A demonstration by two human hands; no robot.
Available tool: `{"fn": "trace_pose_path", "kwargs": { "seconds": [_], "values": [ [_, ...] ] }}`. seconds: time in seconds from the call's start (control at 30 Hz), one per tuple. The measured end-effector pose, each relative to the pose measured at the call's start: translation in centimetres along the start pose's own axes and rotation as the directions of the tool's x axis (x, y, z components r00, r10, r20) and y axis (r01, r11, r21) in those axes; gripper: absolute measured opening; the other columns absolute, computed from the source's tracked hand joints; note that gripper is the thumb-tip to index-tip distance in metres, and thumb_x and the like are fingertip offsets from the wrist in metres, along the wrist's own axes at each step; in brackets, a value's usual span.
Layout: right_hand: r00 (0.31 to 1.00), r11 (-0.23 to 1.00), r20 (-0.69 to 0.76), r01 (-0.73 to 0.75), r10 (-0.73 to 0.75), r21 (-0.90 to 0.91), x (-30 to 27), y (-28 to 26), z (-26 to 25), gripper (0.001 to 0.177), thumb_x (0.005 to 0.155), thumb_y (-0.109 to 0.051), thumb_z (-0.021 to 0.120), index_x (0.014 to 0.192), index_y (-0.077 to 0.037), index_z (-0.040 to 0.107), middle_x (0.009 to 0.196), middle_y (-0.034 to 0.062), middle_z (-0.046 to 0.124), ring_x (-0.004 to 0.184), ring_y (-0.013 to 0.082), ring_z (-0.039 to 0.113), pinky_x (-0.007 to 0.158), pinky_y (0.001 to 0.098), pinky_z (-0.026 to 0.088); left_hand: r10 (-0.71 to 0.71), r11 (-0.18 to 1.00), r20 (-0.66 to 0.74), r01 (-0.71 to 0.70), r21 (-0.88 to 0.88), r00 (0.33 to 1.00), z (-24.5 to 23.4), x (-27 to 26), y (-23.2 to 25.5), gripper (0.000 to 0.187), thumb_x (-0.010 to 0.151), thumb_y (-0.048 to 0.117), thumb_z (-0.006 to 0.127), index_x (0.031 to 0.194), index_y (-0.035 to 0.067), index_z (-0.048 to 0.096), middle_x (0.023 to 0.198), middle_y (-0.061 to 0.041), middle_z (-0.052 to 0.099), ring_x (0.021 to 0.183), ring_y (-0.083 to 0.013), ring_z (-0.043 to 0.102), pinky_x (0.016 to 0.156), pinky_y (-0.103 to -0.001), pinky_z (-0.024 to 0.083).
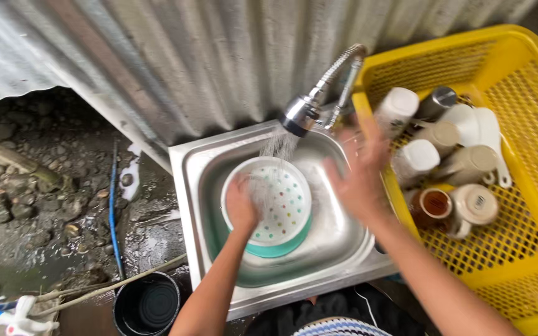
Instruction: The person washes several cups, bowls, lids, and a pot in a metal sink, then places them into a yellow plastic basket.
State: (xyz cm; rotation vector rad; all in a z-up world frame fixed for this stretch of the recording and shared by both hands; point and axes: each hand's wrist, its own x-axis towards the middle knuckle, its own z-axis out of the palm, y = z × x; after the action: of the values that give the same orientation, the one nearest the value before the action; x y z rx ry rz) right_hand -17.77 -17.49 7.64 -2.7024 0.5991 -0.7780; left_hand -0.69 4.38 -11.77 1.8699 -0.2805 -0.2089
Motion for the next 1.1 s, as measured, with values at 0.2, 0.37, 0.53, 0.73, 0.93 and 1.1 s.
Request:
{"fn": "trace_pose_path", "kwargs": {
  "seconds": [0.2,0.37,0.53,0.73,0.93,1.1],
  "values": [
    [0.892,0.844,0.448,-0.292,0.07,0.449,-3.2,-5.2,11.7,0.063,0.079,-0.029,0.083,0.135,-0.019,0.057,0.146,0.0137,0.04,0.139,0.0389,0.037,0.117,0.0494,0.032,-0.21,0.619,0.241,-0.062,0.783,0.948,0.2,-0.7,3.6,0.086,0.072,0.029,0.086,0.149,0.024,0.046,0.152,-0.014,0.044,0.136,-0.0426,0.044,0.102,-0.05,0.05],
    [0.691,0.382,0.642,-0.721,0.332,0.579,-4.2,-0.6,16.1,0.037,0.097,-0.033,0.066,0.13,-0.016,0.064,0.135,0.0087,0.059,0.128,0.0229,0.055,0.107,0.0387,0.045,-0.443,0.788,0.464,0.58,-0.208,0.768,-1.4,-0.7,3.5,0.079,0.078,0.045,0.082,0.141,0.01,0.048,0.133,-0.021,0.06,0.123,-0.0374,0.062,0.102,-0.047,0.056],
    [0.663,0.265,0.697,-0.748,0.272,0.608,-1.4,-1.3,12.7,0.038,0.095,-0.024,0.062,0.132,-0.015,0.064,0.125,0.0009,0.065,0.118,0.0183,0.059,0.099,0.038,0.048,-0.046,-0.201,0.829,0.808,-0.553,0.557,-5.6,-3.5,8.5,0.08,0.092,0.049,0.068,0.147,-0.004,0.045,0.142,-0.025,0.055,0.124,-0.0383,0.06,0.099,-0.047,0.057],
    [0.808,0.607,0.555,-0.345,-0.196,0.716,2.3,-6.7,4.7,0.065,0.078,-0.029,0.084,0.136,-0.018,0.059,0.138,0.0046,0.055,0.132,0.0217,0.053,0.105,0.0392,0.048,-0.01,0.035,0.812,0.812,-0.582,0.583,-6.1,-3.4,11.1,0.078,0.095,0.056,0.059,0.144,-0.002,0.047,0.136,-0.023,0.058,0.119,-0.0375,0.064,0.098,-0.044,0.058],
    [0.81,0.79,0.418,0.088,-0.412,0.607,2.6,-7.9,3.6,0.073,0.072,-0.033,0.086,0.139,-0.016,0.061,0.14,0.0105,0.061,0.13,0.0318,0.054,0.109,0.0432,0.041,-0.145,0.201,0.752,0.763,-0.614,0.643,-3.9,-2.2,11.9,0.086,0.092,0.074,0.048,0.134,0.0,0.057,0.118,-0.023,0.066,0.1,-0.0354,0.071,0.084,-0.044,0.062],
    [0.86,0.791,0.26,0.233,-0.439,0.566,2.3,-7.1,4.5,0.051,0.091,-0.032,0.073,0.137,-0.011,0.066,0.139,0.0118,0.066,0.123,0.0296,0.059,0.107,0.0434,0.044,-0.223,0.176,0.666,0.702,-0.691,0.712,-1.9,-0.5,13.0,0.072,0.094,0.068,0.048,0.124,0.003,0.062,0.112,-0.019,0.067,0.091,-0.0342,0.07,0.076,-0.047,0.061]
  ]
}}
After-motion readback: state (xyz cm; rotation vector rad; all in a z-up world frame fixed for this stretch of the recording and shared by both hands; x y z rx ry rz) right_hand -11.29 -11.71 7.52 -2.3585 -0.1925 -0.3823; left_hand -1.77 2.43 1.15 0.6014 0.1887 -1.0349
